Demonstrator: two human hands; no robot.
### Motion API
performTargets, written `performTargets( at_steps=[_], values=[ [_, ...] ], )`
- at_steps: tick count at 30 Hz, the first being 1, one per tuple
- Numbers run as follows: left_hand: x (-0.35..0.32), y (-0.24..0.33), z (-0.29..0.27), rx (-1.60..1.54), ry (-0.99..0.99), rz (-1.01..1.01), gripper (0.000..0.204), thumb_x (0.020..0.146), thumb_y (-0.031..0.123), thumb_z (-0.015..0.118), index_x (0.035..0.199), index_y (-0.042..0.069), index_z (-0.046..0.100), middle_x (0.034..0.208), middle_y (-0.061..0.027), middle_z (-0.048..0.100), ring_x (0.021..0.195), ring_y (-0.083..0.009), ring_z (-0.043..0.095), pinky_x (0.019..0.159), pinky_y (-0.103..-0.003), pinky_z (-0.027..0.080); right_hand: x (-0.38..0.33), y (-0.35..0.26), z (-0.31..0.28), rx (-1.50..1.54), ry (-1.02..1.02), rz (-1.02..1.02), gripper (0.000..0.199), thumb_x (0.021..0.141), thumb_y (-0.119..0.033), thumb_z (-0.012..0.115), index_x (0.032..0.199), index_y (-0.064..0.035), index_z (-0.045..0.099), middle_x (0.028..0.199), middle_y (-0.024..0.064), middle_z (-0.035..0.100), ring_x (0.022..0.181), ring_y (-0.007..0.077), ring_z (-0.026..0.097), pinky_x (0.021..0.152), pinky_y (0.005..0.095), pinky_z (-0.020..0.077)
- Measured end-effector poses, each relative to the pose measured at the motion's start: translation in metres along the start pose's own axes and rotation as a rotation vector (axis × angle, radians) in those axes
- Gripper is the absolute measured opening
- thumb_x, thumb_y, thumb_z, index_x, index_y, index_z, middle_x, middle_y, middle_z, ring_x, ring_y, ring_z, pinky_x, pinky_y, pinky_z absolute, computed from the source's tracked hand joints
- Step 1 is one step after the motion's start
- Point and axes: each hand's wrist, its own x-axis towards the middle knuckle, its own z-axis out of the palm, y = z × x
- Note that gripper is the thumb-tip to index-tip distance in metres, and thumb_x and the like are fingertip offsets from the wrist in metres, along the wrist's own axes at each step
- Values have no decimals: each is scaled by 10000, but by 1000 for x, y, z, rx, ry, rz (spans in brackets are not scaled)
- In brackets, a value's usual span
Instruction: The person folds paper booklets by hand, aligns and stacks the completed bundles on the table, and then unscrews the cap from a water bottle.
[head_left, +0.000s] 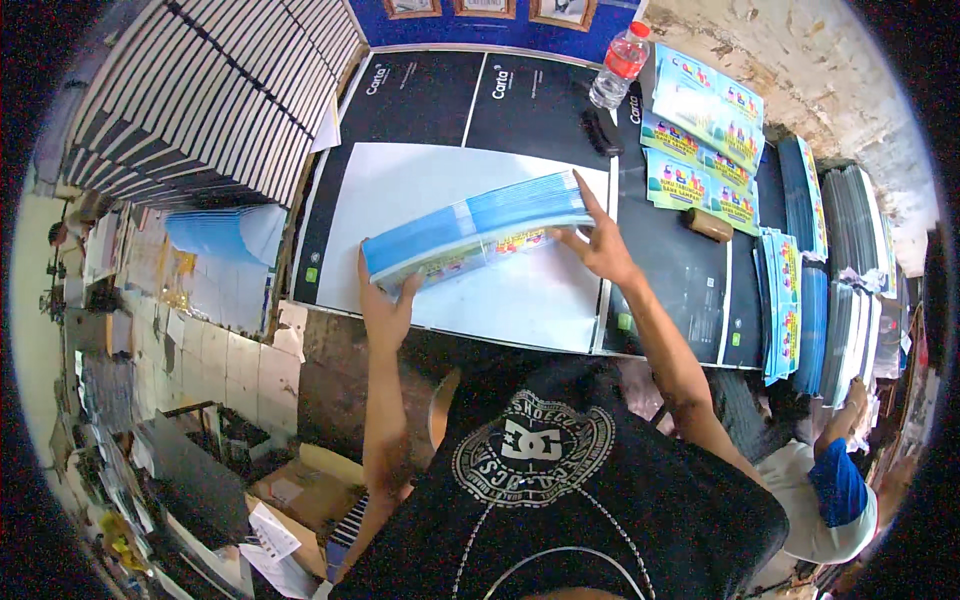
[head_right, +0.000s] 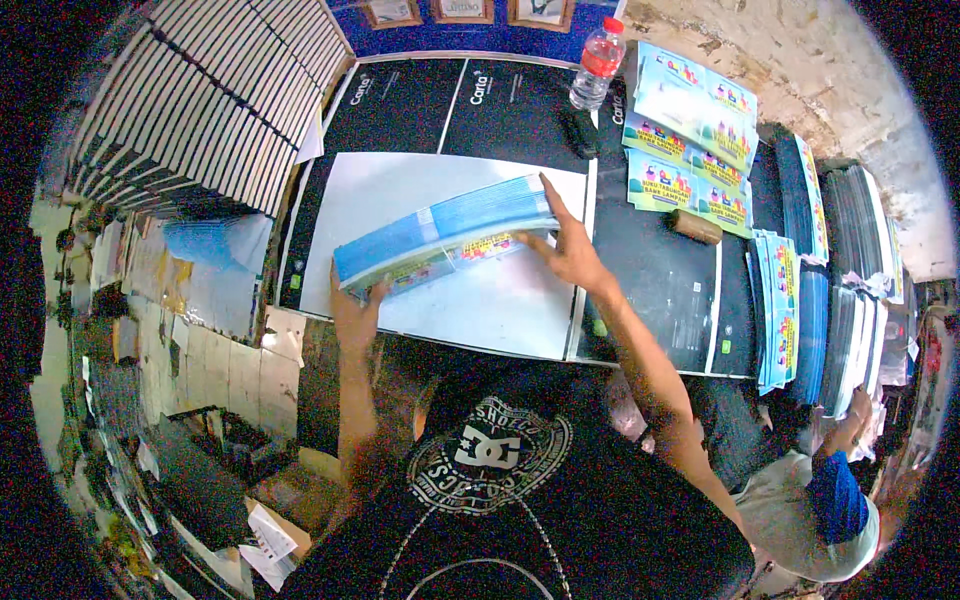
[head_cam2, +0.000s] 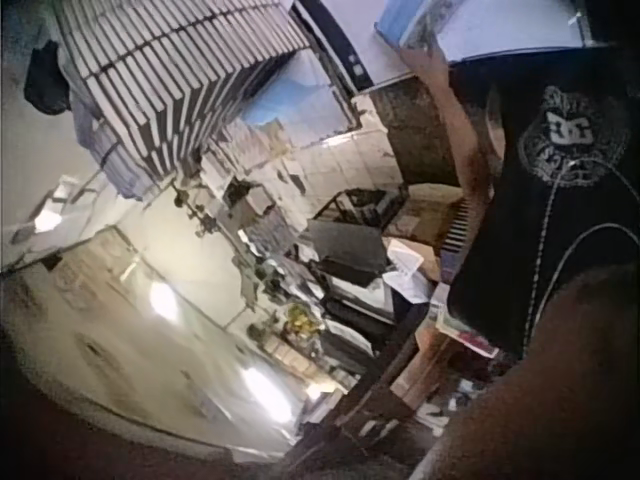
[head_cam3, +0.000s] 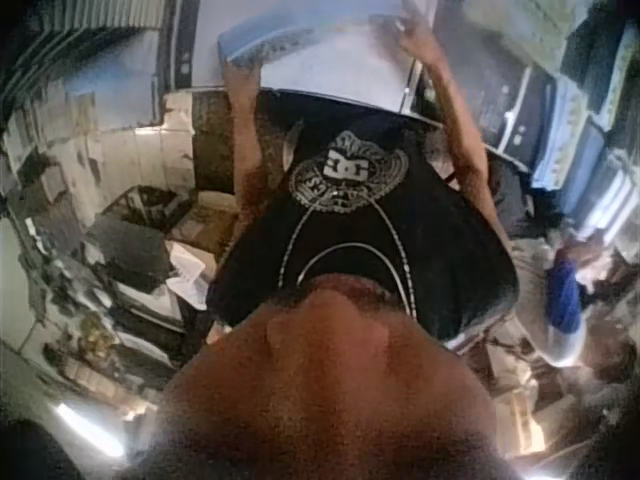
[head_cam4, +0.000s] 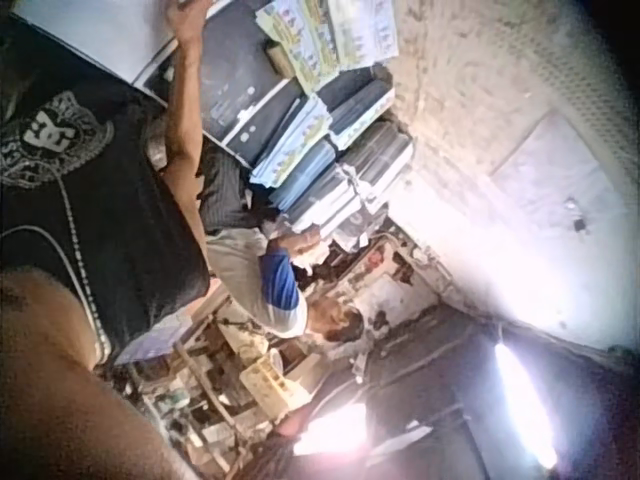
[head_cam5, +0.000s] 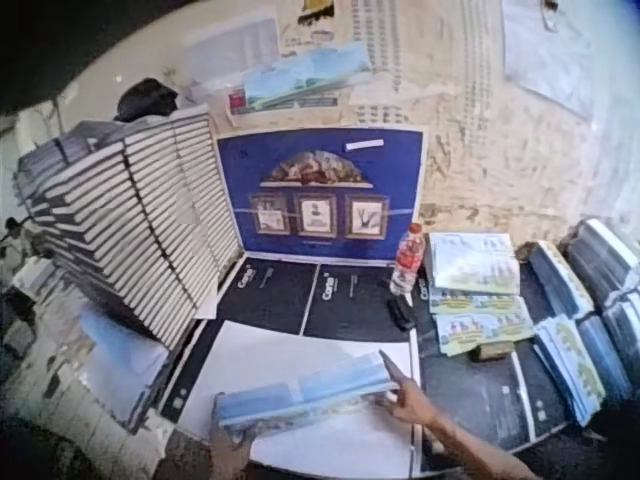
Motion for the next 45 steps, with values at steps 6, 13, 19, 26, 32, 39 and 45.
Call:
performTargets(
  at_steps=[6,13,19,26,32,39,45],
  values=[
    [4,16,-6,102,-66,11,926,807,110,826,1527,-49,266,1397,-193,499,1282,-254,502,1096,-399,408,-11,-4,1,148,6,63,953,873,-101,767,1604,-81,156,1476,190,489,1318,261,508,1101,419,434],
    [4,-21,-11,-232,-83,-140,631,1043,181,544,1566,4,239,1453,-188,479,1291,-232,487,1106,-397,384,-4,15,12,17,38,-53,971,847,-94,787,1597,-62,171,1517,194,442,1410,278,412,1185,445,322],
    [50,19,-47,331,-317,36,860,762,336,863,1455,56,437,1464,-235,451,1393,-337,408,1133,-422,351,7,25,0,-60,69,60,902,799,-263,853,1480,44,347,1414,200,512,1310,277,498,1125,424,387],
    [87,100,46,1073,-673,413,869,681,512,856,1267,-33,518,1236,-237,580,1141,-407,567,969,-484,464,9,31,-3,-116,69,-51,908,788,-308,856,1481,10,363,1387,212,513,1305,317,492,1115,418,387],
    [74,81,80,1010,-605,371,809,705,470,844,1248,-29,509,1141,-224,620,1070,-412,598,921,-489,477,-16,-9,-110,-505,-26,-208,840,808,-329,824,1475,-19,420,1468,212,467,1328,336,488,1106,426,401],
    [67,81,90,1096,-527,417,668,725,453,830,1135,6,551,1075,-175,623,1028,-363,604,852,-478,467,-11,63,-342,-711,700,348,844,797,-520,797,1398,-3,505,1302,241,630,1156,352,643,955,421,518],
    [68,87,94,1061,-523,363,675,687,452,855,1104,5,570,1038,-170,622,986,-362,610,819,-477,468,-35,159,-403,-535,834,743,1399,668,-847,672,1487,175,178,1326,439,499,1265,481,545,1074,452,442]
  ],
)
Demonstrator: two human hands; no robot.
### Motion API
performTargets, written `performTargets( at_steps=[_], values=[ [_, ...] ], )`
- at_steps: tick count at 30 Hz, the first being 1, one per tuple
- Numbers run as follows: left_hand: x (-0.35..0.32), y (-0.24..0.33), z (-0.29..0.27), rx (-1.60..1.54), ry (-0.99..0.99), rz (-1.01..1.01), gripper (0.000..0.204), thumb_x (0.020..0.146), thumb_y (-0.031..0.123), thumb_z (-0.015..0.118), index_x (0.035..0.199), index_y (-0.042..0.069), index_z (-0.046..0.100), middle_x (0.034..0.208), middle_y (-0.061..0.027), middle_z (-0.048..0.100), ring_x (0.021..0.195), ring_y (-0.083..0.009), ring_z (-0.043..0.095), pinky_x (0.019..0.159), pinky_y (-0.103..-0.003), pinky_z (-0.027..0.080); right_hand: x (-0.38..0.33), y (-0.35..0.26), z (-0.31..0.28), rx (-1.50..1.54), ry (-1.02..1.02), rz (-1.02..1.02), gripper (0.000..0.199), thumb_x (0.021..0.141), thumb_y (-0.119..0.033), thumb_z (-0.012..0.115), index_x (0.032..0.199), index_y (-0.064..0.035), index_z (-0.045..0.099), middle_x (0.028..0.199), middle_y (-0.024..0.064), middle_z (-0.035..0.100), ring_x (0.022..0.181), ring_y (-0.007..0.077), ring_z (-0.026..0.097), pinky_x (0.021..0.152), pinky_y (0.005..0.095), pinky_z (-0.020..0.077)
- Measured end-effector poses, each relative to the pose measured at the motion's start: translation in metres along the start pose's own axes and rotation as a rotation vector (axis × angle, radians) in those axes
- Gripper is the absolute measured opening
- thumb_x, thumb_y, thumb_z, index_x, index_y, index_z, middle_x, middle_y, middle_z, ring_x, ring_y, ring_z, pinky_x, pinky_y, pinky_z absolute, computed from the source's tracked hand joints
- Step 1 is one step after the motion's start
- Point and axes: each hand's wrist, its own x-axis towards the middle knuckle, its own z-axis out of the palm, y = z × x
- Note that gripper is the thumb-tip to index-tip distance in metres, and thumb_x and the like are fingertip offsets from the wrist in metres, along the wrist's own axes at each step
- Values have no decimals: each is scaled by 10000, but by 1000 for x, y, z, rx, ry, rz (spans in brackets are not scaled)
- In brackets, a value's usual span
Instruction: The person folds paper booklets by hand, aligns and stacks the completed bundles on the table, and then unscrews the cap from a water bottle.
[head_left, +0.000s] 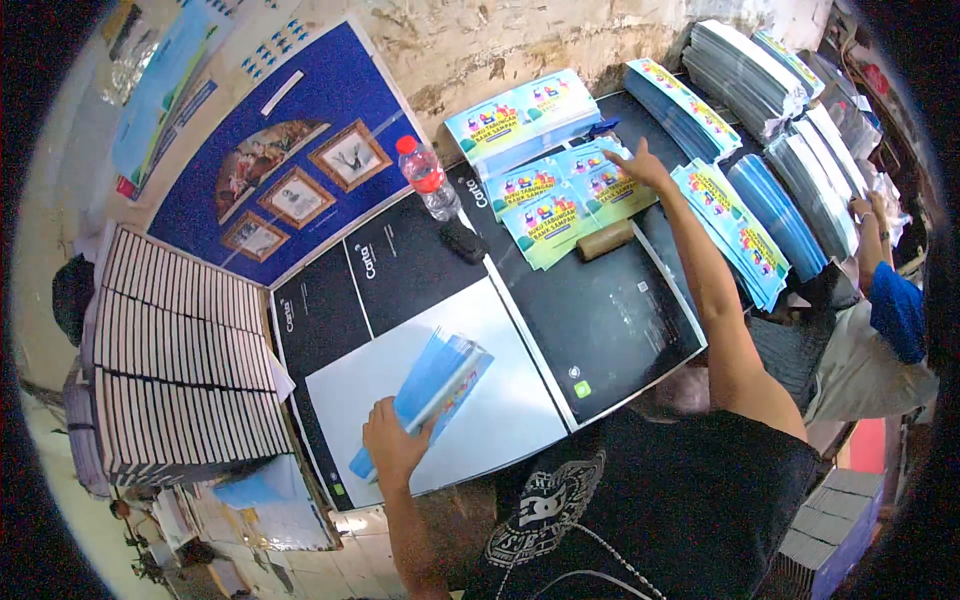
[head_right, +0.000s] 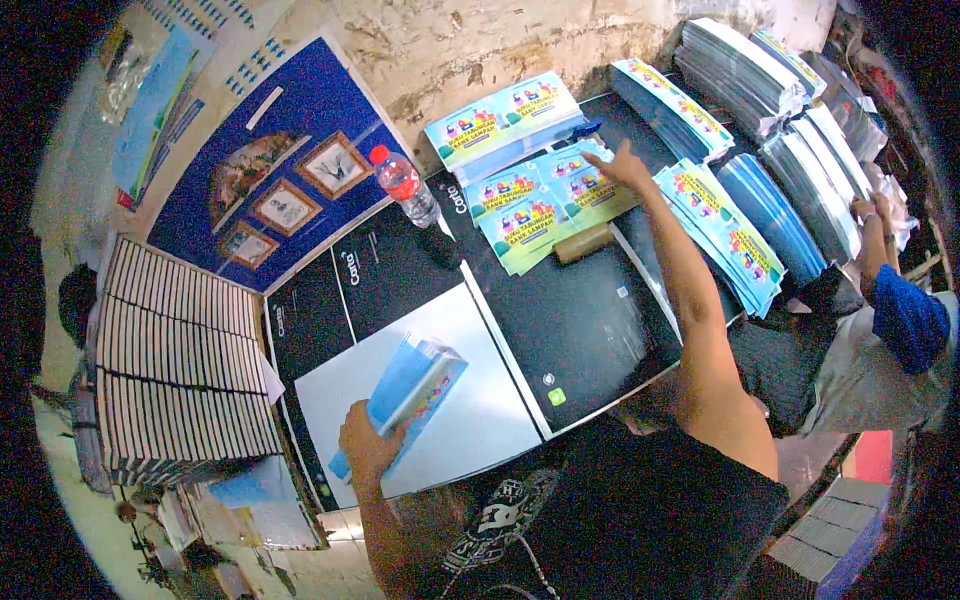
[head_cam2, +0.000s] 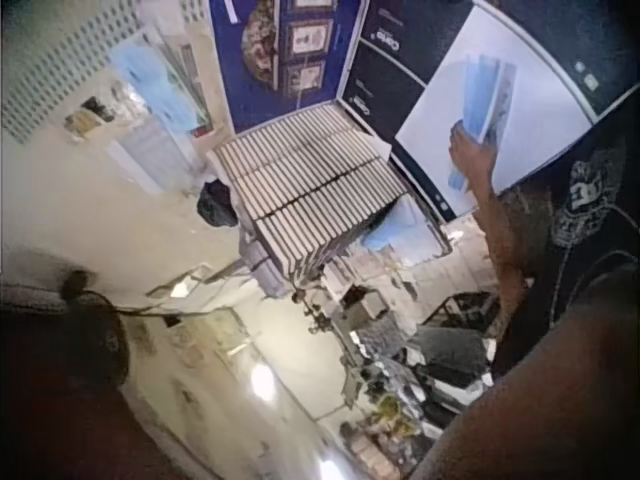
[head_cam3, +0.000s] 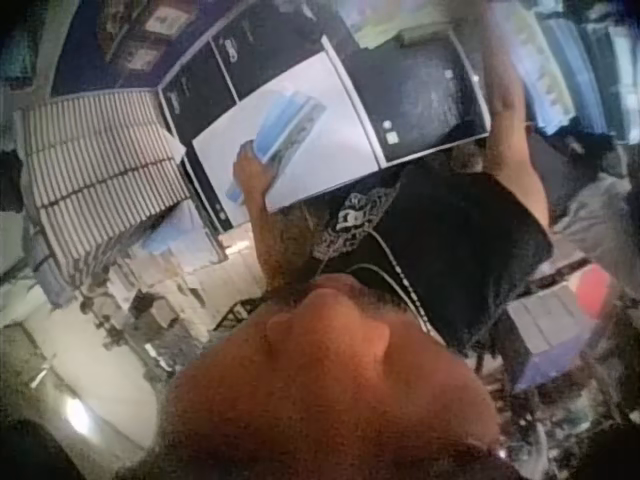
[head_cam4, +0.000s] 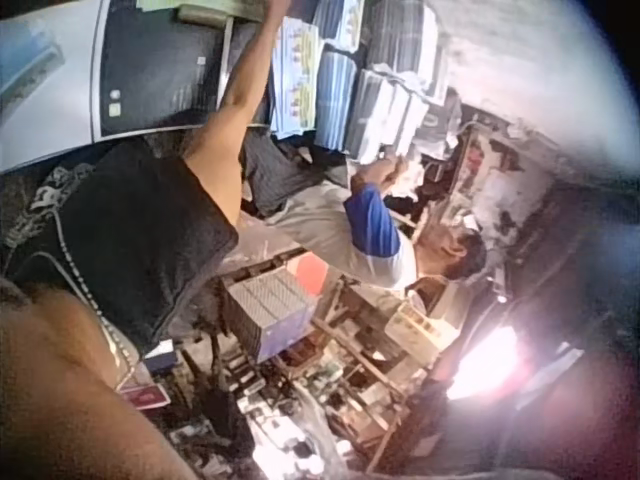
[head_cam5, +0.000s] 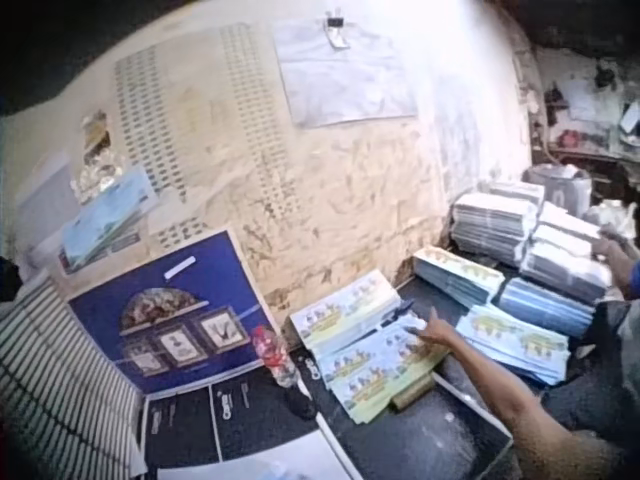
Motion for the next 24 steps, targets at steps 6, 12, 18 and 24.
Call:
performTargets(
  at_steps=[6,12,18,24],
  values=[
    [-1,6,0,28,16,-9,680,683,452,860,1114,13,569,1025,-158,623,978,-361,611,805,-478,463,-55,-34,-1,-111,-6,-43,1296,733,-871,577,1454,152,243,1179,410,609,1106,520,630,958,533,509],
    [3,7,0,29,-22,-75,695,665,446,873,1137,33,573,1046,-150,629,991,-356,609,828,-472,458,-7,-51,-13,-63,178,17,1148,765,-723,668,1537,5,230,1220,335,634,1121,465,646,985,516,500],
    [-2,5,0,-11,-40,-64,695,663,427,877,1145,32,569,1046,-151,628,995,-354,610,831,-468,457,36,-59,32,-174,144,85,1120,729,-520,786,1573,-102,180,1456,216,481,1349,421,462,1047,630,400],
    [-2,2,6,37,3,-26,675,677,444,867,1125,35,573,1040,-147,627,981,-354,613,814,-476,459,74,-20,7,-167,278,157,1064,763,-447,742,1574,-98,148,1435,200,514,1312,420,499,1038,610,411]
  ],
)
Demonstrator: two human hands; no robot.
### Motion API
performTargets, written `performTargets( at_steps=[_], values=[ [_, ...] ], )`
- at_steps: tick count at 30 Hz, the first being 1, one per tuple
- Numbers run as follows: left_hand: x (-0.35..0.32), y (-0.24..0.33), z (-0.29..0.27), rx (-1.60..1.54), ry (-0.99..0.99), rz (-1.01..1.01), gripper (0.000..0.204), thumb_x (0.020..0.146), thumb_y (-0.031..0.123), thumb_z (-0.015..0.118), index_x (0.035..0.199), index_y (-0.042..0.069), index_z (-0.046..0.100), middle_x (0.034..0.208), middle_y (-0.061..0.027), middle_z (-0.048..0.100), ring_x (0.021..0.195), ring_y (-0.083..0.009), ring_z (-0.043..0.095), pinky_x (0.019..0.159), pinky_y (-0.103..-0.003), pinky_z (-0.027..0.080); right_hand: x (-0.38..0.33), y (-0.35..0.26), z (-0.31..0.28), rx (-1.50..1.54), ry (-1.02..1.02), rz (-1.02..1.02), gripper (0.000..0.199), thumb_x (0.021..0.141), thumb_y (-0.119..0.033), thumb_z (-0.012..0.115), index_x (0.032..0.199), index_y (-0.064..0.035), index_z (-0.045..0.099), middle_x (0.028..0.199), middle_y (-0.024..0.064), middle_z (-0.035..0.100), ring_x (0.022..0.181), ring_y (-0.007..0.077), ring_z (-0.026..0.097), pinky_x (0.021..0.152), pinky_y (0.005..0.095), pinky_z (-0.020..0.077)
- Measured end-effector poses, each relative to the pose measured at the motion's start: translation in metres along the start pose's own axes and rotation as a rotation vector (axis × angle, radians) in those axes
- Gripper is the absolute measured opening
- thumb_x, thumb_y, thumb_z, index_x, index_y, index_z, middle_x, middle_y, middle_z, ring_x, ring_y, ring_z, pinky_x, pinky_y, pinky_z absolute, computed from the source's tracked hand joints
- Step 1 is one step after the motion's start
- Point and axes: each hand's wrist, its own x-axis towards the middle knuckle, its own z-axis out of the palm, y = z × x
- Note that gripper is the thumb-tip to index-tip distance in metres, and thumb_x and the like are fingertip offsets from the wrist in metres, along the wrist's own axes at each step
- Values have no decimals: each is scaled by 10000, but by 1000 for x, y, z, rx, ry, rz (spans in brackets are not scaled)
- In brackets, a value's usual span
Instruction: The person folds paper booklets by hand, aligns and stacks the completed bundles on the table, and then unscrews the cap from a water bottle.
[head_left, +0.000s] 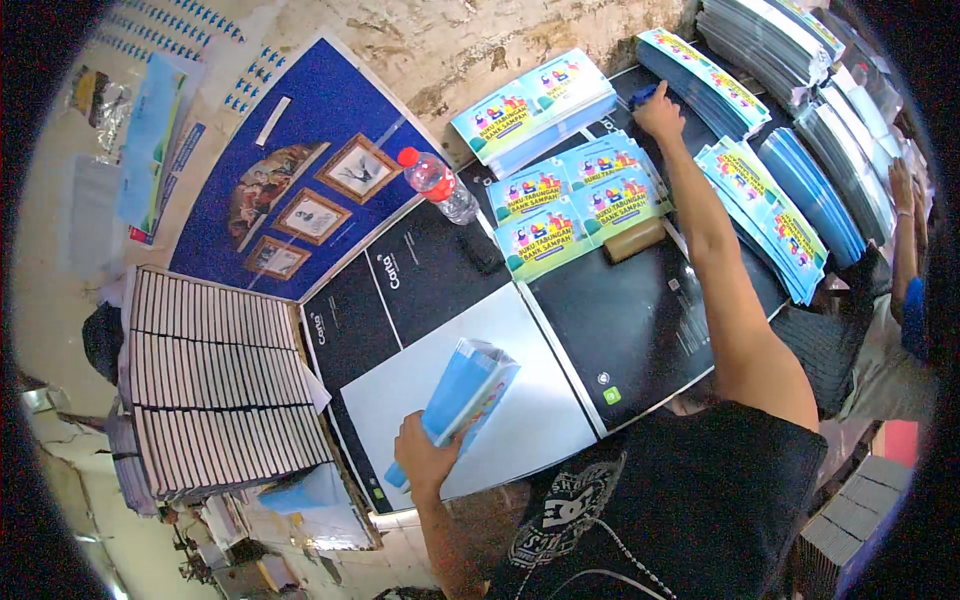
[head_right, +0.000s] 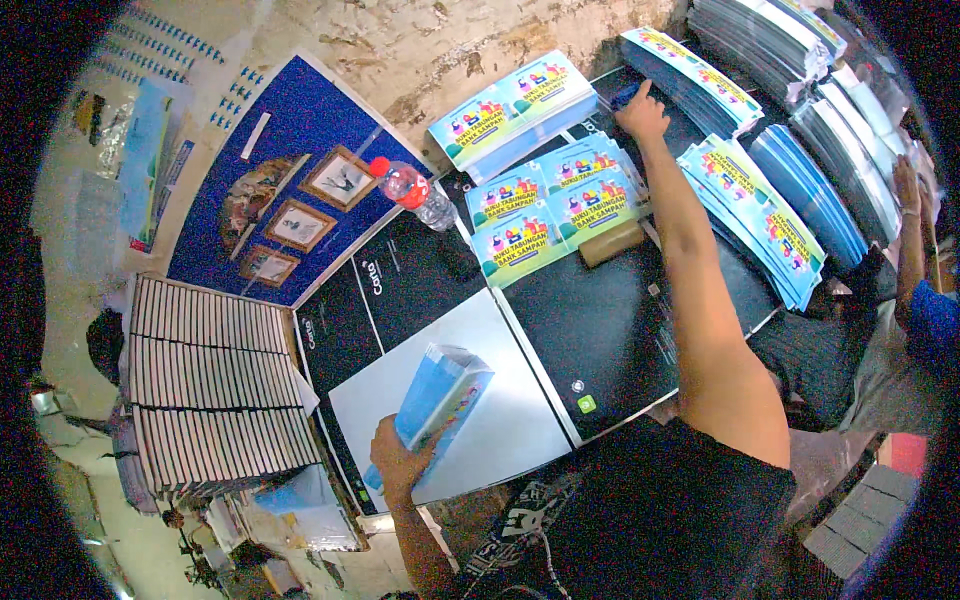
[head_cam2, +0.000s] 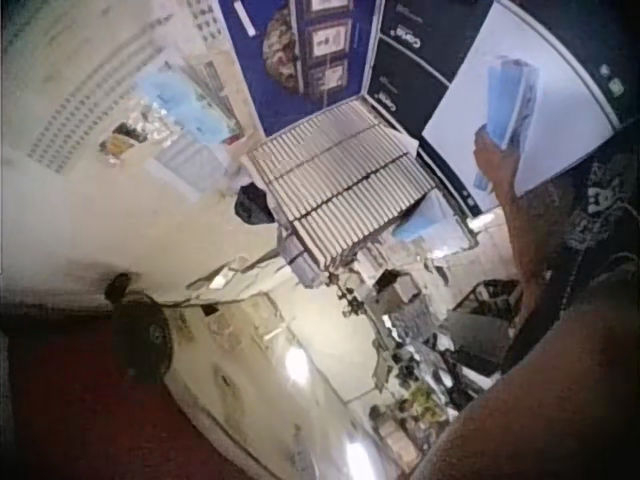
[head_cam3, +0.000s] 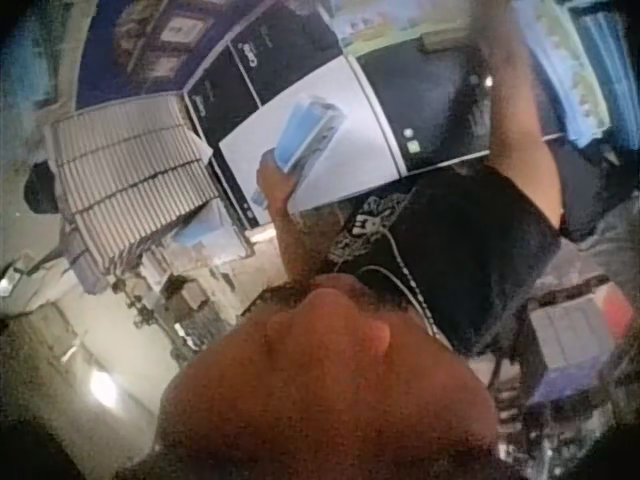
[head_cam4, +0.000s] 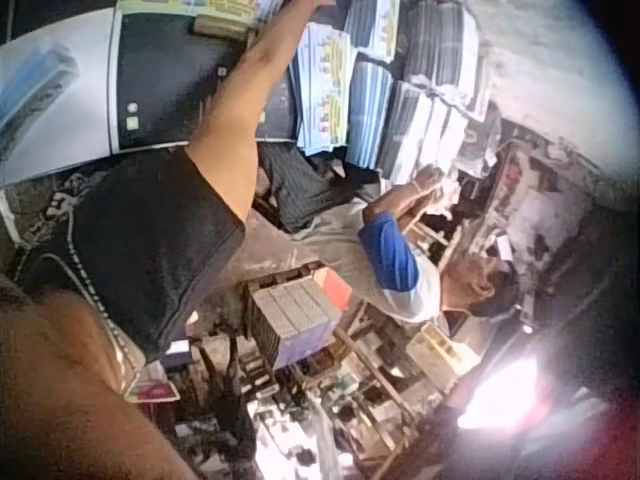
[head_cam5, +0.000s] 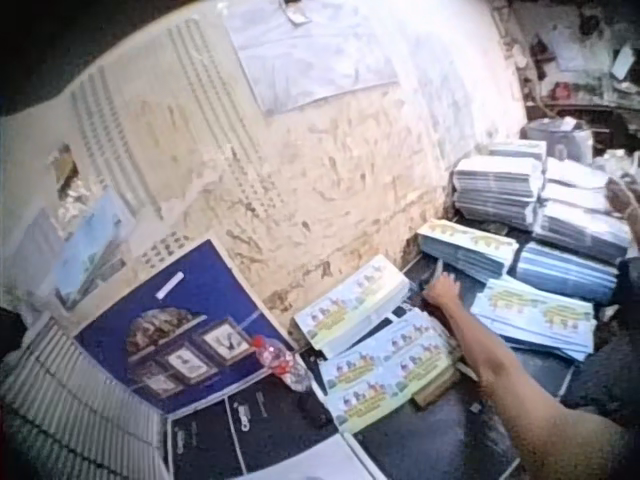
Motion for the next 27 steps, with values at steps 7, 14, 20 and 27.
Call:
performTargets(
  at_steps=[7,14,20,27],
  values=[
    [3,1,-1,16,-3,32,672,677,449,858,1127,41,570,1039,-142,622,980,-350,610,801,-479,455,-73,-16,-37,116,102,-576,876,786,-404,806,1456,-3,407,1335,235,563,1257,383,530,1027,479,454],
    [5,-2,-1,-43,3,15,653,684,414,854,1131,36,564,1051,-134,618,1010,-344,600,817,-473,449,-203,-24,-88,-288,-737,-1025,641,666,-391,864,1163,-59,633,1200,163,632,1162,372,584,972,485,478],
    [1,-12,-1,-10,1,-8,650,691,405,853,1145,35,571,1067,-132,617,1019,-332,602,824,-465,453,-238,-24,-73,-94,-693,-1159,477,812,-409,777,1066,-35,627,1039,187,678,983,390,660,920,455,516],
    [-4,-15,6,-44,31,43,670,690,447,853,1144,31,589,1061,-140,628,995,-343,612,828,-472,466,-354,-179,0,871,-546,-1155,525,848,-289,759,1207,16,526,1035,275,668,958,454,658,825,484,536]
  ],
)
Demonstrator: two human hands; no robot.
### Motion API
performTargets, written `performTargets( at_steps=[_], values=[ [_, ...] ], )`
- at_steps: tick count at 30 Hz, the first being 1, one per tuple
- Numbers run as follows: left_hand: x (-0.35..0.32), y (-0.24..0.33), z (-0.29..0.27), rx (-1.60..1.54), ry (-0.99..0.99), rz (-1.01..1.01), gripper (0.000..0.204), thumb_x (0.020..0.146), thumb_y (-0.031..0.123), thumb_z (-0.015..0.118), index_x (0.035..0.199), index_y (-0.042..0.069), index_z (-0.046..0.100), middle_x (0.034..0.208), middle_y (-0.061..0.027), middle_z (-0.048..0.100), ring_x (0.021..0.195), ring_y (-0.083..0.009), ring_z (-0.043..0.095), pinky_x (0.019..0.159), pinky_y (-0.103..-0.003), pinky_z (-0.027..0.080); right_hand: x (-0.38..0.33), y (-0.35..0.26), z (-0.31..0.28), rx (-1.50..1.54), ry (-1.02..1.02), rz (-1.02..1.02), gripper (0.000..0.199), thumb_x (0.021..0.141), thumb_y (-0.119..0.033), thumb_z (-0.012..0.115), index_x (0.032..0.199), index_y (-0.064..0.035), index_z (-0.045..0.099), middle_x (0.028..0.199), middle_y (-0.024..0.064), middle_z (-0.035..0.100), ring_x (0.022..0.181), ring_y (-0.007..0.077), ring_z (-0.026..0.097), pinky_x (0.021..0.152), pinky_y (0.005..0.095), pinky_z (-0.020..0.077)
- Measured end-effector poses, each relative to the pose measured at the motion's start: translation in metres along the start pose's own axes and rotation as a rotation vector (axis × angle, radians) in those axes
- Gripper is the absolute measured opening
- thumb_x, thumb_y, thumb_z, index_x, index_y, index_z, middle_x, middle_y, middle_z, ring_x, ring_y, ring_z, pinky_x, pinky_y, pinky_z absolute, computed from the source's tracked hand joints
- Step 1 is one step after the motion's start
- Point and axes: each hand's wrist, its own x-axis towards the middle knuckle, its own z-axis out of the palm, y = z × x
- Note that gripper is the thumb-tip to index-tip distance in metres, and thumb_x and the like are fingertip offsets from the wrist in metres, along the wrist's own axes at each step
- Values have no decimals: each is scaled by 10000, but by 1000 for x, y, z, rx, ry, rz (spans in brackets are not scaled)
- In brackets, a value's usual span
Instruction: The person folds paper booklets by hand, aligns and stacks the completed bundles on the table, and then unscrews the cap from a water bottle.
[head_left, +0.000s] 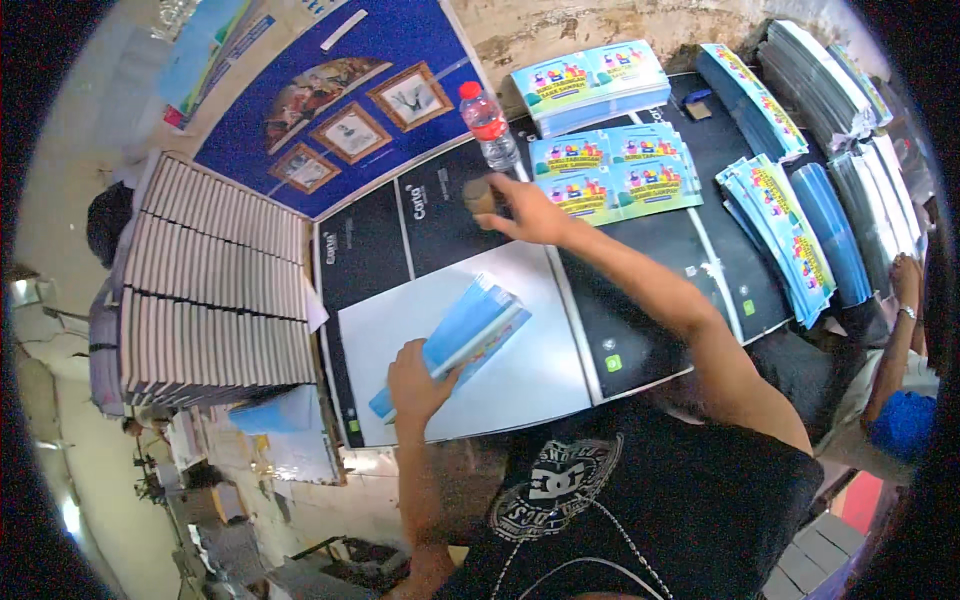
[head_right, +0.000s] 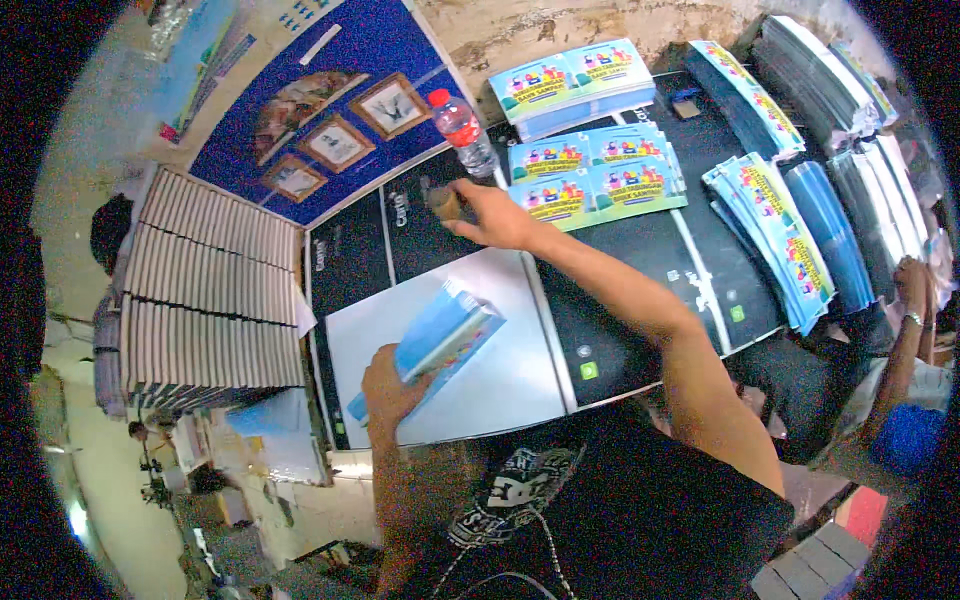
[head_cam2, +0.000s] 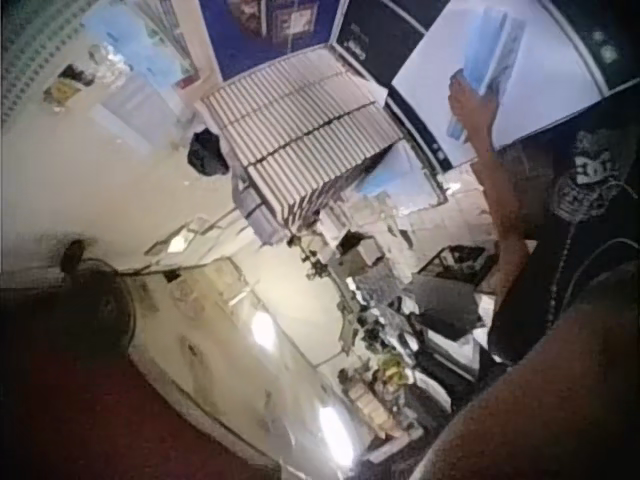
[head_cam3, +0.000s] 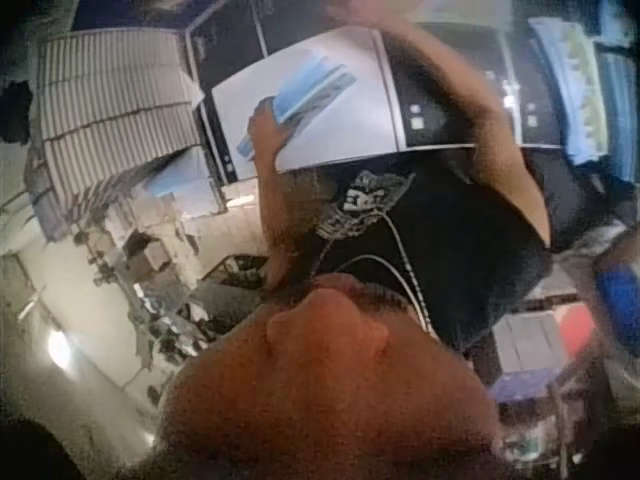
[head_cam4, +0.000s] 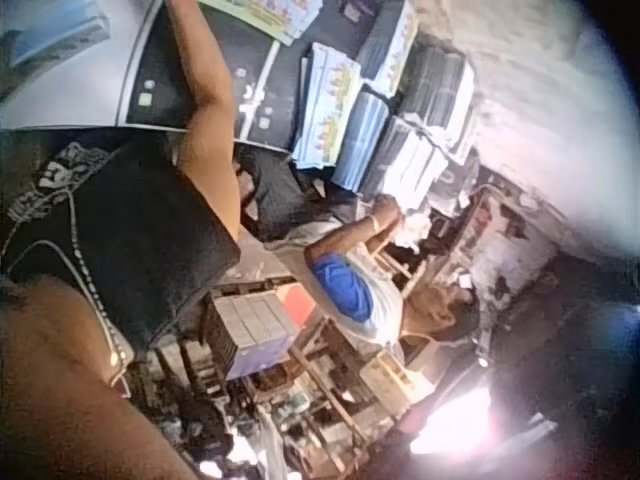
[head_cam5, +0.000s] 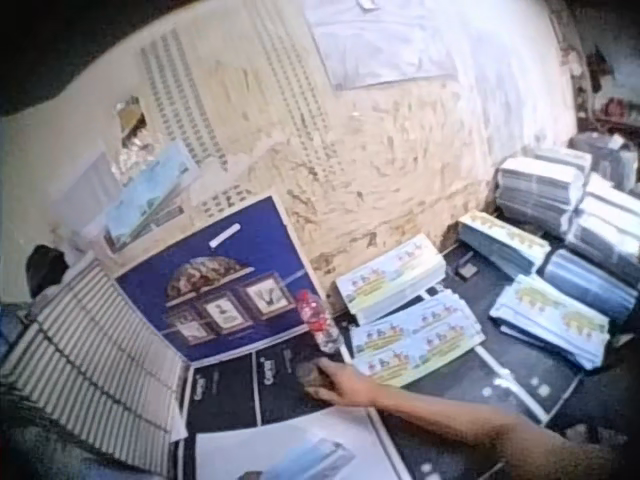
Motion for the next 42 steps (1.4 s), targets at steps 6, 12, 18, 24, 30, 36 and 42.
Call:
performTargets(
  at_steps=[6,12,18,24,30,36,42],
  values=[
    [5,22,-2,35,1,3,694,668,438,863,1171,38,600,1067,-175,657,983,-373,650,856,-482,517,0,40,69,-120,-167,161,627,840,-343,762,1268,11,471,1000,270,687,960,449,672,829,489,541],
    [-2,4,0,52,31,-15,669,677,455,862,1130,36,604,1017,-166,665,957,-374,654,819,-480,517,2,27,-19,-417,-93,81,864,703,-663,785,1255,-25,600,1151,241,675,1090,413,646,936,490,512],
    [0,7,-8,40,-66,-76,698,715,463,825,1191,27,562,1114,-146,621,1065,-335,602,880,-480,459,6,62,-181,-928,-584,571,1022,521,-660,881,1280,-33,605,1300,179,629,1206,365,597,1019,461,482],
    [4,11,-6,26,-61,-51,700,713,453,831,1198,27,559,1117,-146,622,1063,-332,604,883,-476,462,-15,138,-221,-906,-476,640,1076,511,-678,879,1320,-38,571,1296,197,626,1207,365,597,1005,472,491],
    [1,14,-8,39,-69,-76,696,706,454,841,1179,20,571,1103,-148,627,1054,-333,606,869,-468,467,-6,129,-215,-970,-648,696,1474,430,-693,901,1590,-107,207,1626,141,278,1524,351,175,1177,679,164],
    [4,20,-8,57,-79,-72,705,702,473,847,1164,13,579,1075,-155,630,1030,-341,612,846,-464,473,-34,129,-211,-1011,-630,606,1440,365,-666,925,1516,-53,314,1525,162,385,1454,379,296,1163,693,160],
    [4,13,-6,18,-68,-65,696,700,458,856,1157,12,578,1065,-157,629,1019,-351,614,839,-464,480,-65,107,-206,-959,-675,567,1346,384,-669,917,1444,-32,386,1420,172,459,1403,374,360,1123,664,249]
  ],
)
